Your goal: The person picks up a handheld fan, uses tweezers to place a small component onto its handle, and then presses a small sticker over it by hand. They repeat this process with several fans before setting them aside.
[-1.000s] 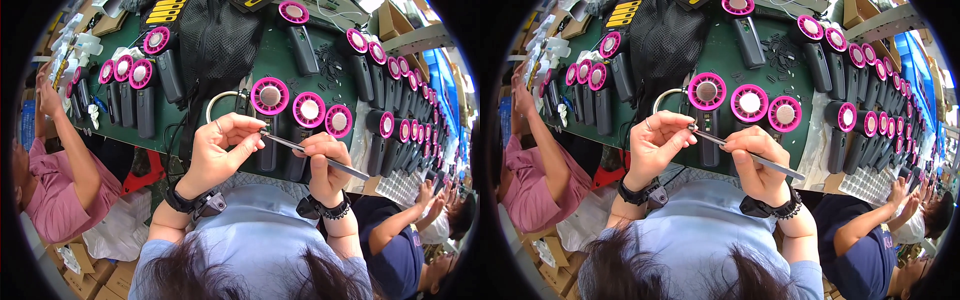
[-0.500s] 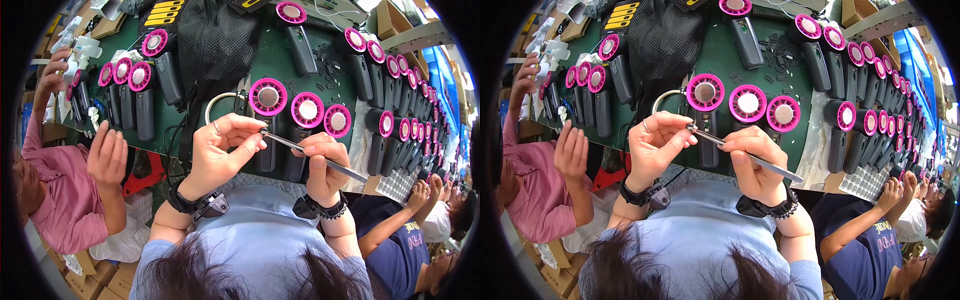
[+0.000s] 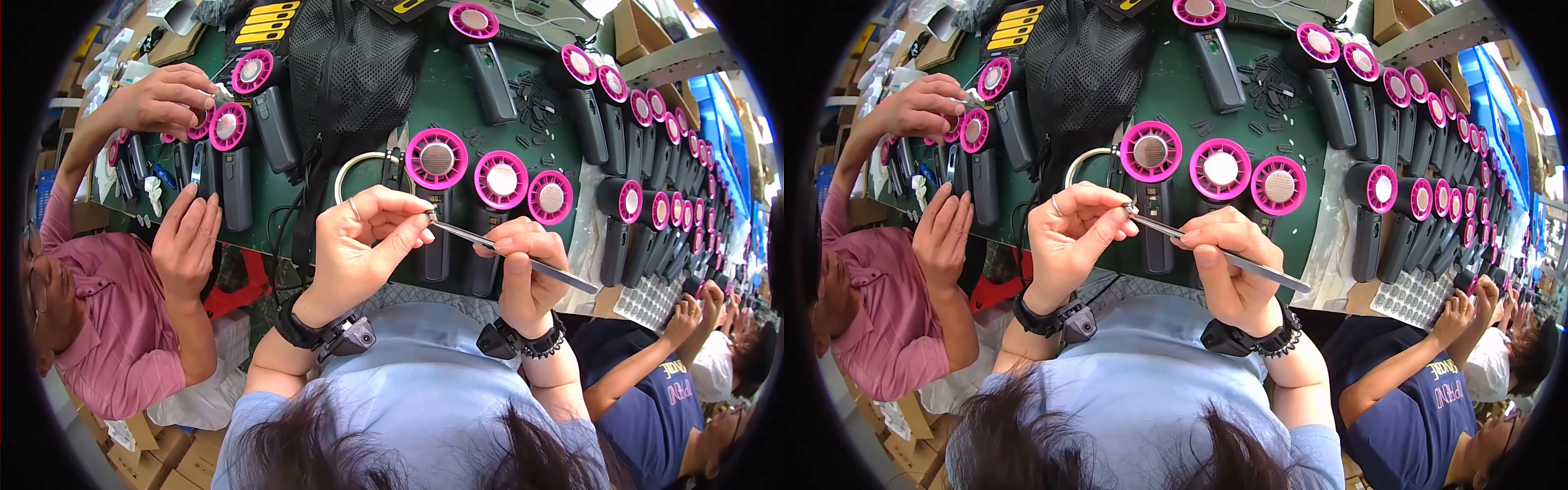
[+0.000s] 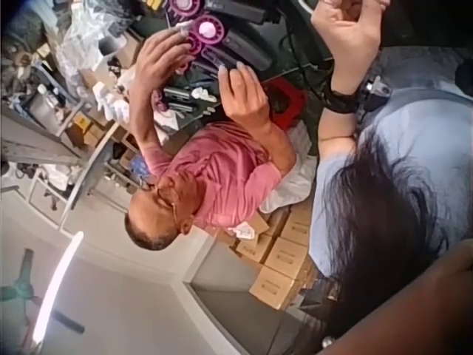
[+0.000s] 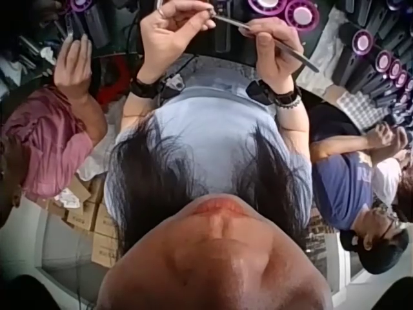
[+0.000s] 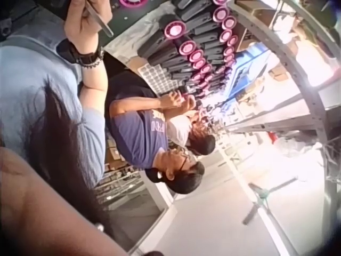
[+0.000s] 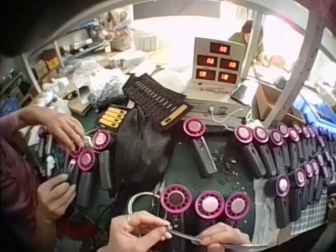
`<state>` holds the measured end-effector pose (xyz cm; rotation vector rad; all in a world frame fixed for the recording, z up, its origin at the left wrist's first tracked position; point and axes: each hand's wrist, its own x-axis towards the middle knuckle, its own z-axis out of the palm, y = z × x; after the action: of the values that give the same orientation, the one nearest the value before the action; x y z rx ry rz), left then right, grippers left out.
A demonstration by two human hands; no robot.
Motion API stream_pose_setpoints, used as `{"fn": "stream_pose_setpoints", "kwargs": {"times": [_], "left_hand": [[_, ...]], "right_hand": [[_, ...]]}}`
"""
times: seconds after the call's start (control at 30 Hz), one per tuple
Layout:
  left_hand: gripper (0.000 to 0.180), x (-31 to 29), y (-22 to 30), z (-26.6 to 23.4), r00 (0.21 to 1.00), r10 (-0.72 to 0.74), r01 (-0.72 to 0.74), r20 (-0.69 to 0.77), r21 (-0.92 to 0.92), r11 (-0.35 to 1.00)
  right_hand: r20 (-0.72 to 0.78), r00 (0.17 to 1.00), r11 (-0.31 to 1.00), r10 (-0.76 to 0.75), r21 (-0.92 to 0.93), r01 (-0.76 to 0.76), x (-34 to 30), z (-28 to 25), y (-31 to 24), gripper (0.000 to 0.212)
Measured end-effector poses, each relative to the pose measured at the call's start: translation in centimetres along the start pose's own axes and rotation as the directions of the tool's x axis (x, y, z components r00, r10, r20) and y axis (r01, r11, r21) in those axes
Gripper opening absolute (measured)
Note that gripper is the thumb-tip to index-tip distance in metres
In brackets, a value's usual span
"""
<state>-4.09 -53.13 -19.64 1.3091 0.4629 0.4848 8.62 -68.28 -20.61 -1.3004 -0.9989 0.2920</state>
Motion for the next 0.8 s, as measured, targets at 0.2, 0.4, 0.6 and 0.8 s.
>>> {"fn": "stream_pose_setpoints", "kwargs": {"times": [0.2, 0.4, 0.6, 0.8], "left_hand": [[0.014, 0.13, -0.05, -0.15, 1.0, -0.02, 0.021, 0.011, -0.039, 0.999], [0.015, 0.22, -0.02, -0.17, 1.0, -0.008, 0.008, 0.017, -0.054, 0.999], [0.014, 0.29, -0.02, -0.15, 1.0, -0.004, 0.005, 0.007, -0.054, 0.999], [0.014, 0.43, -0.47, 0.3, 1.0, 0.014, -0.014, -0.016, 0.016, 1.0]], "right_hand": [[-0.023, 0.999, 0.999, -0.031, -0.013, 0.031, -0.04, -0.18, 0.33, 0.021], [-0.011, 0.998, 0.998, -0.056, -0.035, 0.056, 0.14, -0.08, 0.38, 0.021], [-0.043, 0.999, 1.0, -0.012, 0.004, 0.012, 0.19, 0.28, 0.05, 0.02], [-0.011, 0.999, 0.999, -0.041, -0.011, 0.04, -0.14, -0.54, 0.1, 0.018]]}}
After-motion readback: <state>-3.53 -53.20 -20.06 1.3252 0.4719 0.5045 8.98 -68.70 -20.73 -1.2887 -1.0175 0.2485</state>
